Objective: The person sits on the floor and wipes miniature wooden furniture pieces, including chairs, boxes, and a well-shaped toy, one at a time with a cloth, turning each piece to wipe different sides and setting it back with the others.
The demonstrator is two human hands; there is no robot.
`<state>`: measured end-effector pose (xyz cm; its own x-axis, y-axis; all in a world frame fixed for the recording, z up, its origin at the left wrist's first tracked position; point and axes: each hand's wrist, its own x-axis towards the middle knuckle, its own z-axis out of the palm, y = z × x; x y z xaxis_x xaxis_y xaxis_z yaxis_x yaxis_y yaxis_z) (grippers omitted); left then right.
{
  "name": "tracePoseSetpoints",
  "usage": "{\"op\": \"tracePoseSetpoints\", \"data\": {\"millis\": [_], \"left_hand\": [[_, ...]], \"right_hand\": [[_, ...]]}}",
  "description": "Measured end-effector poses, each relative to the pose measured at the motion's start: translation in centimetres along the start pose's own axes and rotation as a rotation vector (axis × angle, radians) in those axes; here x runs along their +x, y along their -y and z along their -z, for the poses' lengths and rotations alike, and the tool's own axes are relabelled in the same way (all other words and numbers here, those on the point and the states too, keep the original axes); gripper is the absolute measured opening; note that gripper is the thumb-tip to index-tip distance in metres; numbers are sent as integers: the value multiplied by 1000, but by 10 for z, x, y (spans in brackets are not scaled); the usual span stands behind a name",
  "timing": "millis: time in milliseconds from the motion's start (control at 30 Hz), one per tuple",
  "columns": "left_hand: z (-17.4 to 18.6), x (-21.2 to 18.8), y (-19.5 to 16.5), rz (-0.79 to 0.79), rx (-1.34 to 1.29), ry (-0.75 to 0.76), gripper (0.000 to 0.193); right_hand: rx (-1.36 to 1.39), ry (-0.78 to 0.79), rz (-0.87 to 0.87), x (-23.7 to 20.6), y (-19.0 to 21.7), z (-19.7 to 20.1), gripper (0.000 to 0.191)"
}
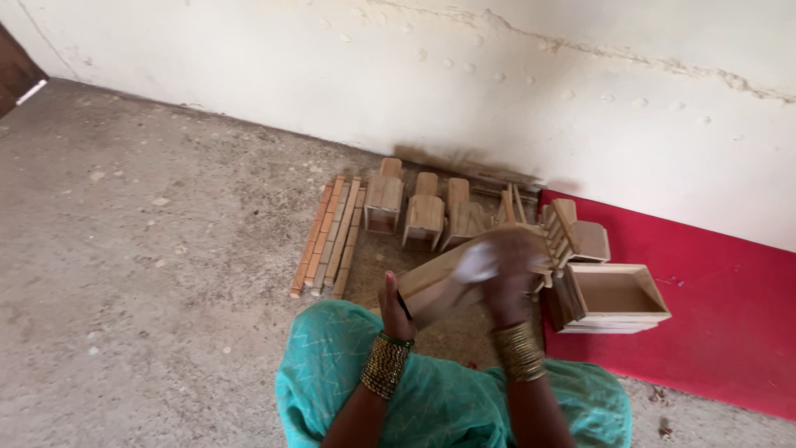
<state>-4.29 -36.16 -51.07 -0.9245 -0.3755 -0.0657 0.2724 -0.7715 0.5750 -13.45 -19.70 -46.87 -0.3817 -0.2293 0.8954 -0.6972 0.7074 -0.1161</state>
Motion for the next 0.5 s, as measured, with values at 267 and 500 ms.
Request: {"op": "tracePoseSetpoints", "data": {"millis": [267, 500], "left_hand": [[8, 10, 0, 192, -196, -86, 66], [7, 15, -11, -57, -16, -65, 75]], "right_hand": [[897, 73, -897, -17, -71, 47, 11], [755, 126, -1031, -59, -35, 60, 17]]}}
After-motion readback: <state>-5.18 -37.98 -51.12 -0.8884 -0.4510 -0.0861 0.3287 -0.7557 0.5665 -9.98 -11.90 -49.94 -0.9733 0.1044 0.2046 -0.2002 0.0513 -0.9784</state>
